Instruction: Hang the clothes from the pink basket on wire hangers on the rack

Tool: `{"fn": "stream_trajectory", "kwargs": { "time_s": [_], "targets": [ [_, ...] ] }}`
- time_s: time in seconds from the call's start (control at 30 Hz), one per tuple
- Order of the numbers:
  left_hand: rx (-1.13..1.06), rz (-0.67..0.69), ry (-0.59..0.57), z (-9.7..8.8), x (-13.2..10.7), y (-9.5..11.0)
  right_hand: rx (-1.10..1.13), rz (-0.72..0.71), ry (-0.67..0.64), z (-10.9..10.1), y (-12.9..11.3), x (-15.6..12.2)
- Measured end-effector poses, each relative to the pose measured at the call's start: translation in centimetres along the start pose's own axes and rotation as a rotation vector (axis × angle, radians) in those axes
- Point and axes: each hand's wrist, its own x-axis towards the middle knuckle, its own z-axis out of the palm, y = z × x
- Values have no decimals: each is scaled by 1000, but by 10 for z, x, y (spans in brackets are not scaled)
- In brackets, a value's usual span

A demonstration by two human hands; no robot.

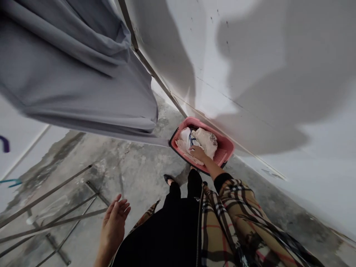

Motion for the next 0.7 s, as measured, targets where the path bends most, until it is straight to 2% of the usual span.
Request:
{"fn": "stream_trajectory", "kwargs": {
  "time_s": [0.17,0.27,0.37,0.47,0.57,0.7],
  "targets": [
    [13,12,-108,4,0,4,140,135,125,-38,-19,-35],
    [30,35,-168,8,3,4,278,143,149,-57,-53,-61],
    [68,72,-244,19,2,5,451,116,95,-64,-98,-85],
    [148,144,-379,37,-9,11,543,-11,91,-62,-146,-105],
    [223,208,-584,57,-32,26,564,-213,41,-56,-186,-125],
    [270,320,-937,73,-75,58,342,-477,-137,-44,-231,-152]
  ]
}}
